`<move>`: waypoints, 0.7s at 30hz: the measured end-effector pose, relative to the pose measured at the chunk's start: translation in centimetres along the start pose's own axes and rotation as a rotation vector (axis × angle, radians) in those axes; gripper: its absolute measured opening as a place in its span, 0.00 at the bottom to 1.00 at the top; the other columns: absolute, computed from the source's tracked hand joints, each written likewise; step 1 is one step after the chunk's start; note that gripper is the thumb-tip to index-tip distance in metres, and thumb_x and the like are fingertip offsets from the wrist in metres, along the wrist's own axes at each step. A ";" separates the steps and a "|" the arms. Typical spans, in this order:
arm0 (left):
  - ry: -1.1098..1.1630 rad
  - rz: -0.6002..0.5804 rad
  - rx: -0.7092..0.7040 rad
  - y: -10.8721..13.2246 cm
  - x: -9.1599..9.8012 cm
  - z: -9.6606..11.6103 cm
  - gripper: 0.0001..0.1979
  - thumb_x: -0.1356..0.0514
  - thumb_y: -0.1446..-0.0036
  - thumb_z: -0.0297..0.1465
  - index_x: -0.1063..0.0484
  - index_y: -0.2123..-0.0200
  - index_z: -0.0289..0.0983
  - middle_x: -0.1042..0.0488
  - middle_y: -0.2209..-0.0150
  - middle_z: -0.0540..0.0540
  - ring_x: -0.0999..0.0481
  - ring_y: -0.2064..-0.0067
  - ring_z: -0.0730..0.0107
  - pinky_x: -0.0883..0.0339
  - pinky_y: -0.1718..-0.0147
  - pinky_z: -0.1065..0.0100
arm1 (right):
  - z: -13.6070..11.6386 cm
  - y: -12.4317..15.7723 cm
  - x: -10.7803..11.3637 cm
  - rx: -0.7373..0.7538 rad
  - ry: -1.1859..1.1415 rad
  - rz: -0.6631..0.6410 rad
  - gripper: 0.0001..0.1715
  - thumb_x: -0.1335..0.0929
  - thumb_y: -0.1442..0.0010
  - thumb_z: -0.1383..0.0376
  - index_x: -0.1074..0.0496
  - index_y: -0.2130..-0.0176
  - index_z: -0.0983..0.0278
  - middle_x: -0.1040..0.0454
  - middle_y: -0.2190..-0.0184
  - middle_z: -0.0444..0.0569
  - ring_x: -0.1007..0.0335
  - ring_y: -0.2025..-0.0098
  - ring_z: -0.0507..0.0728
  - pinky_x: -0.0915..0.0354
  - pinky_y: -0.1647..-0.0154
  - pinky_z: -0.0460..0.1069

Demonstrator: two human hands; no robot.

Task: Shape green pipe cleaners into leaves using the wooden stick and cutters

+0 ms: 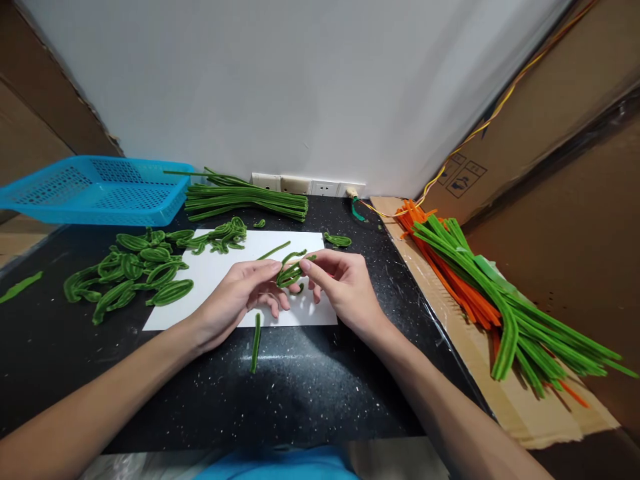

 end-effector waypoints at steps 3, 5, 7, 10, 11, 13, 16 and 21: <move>-0.061 -0.018 -0.063 -0.1 -0.3 0.4 0.14 0.35 0.34 0.38 0.17 0.56 0.32 0.17 0.61 0.40 0.20 0.71 0.70 0.26 0.72 0.70 | -0.4 0.1 -0.2 0.014 0.009 -0.008 0.16 0.22 0.41 0.52 0.17 0.64 0.62 0.24 0.75 0.43 0.36 0.78 0.50 0.36 0.76 0.46; -0.115 -0.031 -0.099 -0.1 -0.4 0.6 0.14 0.35 0.33 0.37 0.16 0.58 0.32 0.18 0.64 0.42 0.23 0.72 0.73 0.28 0.72 0.71 | -0.6 0.1 -0.4 0.008 0.012 -0.020 0.17 0.22 0.41 0.51 0.18 0.66 0.62 0.24 0.76 0.43 0.36 0.78 0.50 0.36 0.76 0.47; -0.173 -0.024 -0.110 -0.1 -0.4 0.8 0.14 0.36 0.32 0.37 0.15 0.61 0.31 0.21 0.69 0.44 0.28 0.74 0.75 0.32 0.73 0.72 | -0.7 0.1 -0.5 0.001 0.021 -0.033 0.17 0.22 0.40 0.52 0.19 0.67 0.62 0.24 0.76 0.44 0.35 0.78 0.50 0.36 0.76 0.47; -0.202 -0.027 -0.090 0.0 -0.4 0.7 0.16 0.37 0.32 0.37 0.15 0.64 0.32 0.24 0.73 0.46 0.32 0.75 0.76 0.37 0.75 0.72 | -1.0 0.2 -0.5 0.012 0.050 -0.043 0.17 0.22 0.40 0.53 0.20 0.69 0.63 0.24 0.76 0.44 0.36 0.78 0.50 0.37 0.76 0.47; -0.203 -0.030 -0.083 0.0 -0.5 0.7 0.16 0.37 0.32 0.38 0.15 0.64 0.32 0.25 0.73 0.46 0.32 0.75 0.76 0.38 0.75 0.72 | -1.1 0.2 -0.5 0.020 0.063 -0.043 0.17 0.22 0.40 0.53 0.20 0.70 0.63 0.25 0.77 0.44 0.36 0.78 0.50 0.38 0.77 0.46; -0.215 -0.040 -0.074 0.0 -0.5 0.5 0.17 0.38 0.32 0.38 0.16 0.64 0.32 0.27 0.76 0.48 0.33 0.76 0.76 0.38 0.76 0.72 | -1.3 0.3 -0.4 0.034 0.085 -0.040 0.17 0.22 0.40 0.54 0.20 0.71 0.64 0.25 0.77 0.44 0.37 0.79 0.49 0.39 0.77 0.46; -0.232 -0.046 -0.070 -0.1 -0.6 0.4 0.17 0.38 0.32 0.39 0.16 0.64 0.31 0.29 0.77 0.49 0.33 0.76 0.75 0.39 0.76 0.73 | -1.1 0.2 -0.2 0.035 0.091 -0.028 0.16 0.21 0.41 0.55 0.19 0.68 0.65 0.24 0.76 0.44 0.36 0.79 0.49 0.39 0.78 0.46; -0.253 -0.072 -0.100 -0.1 -1.2 0.5 0.16 0.37 0.32 0.39 0.18 0.65 0.32 0.27 0.76 0.49 0.32 0.74 0.75 0.37 0.72 0.73 | -0.9 0.0 0.2 0.049 -0.011 0.017 0.13 0.23 0.38 0.57 0.17 0.59 0.65 0.24 0.76 0.42 0.35 0.79 0.48 0.35 0.77 0.45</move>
Point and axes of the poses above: each hand's wrist, its own y-axis away from the middle knuckle, its own x-axis out of the back of the hand, z = x × y, the point moved 8 cm from there along -y, towards the middle knuckle
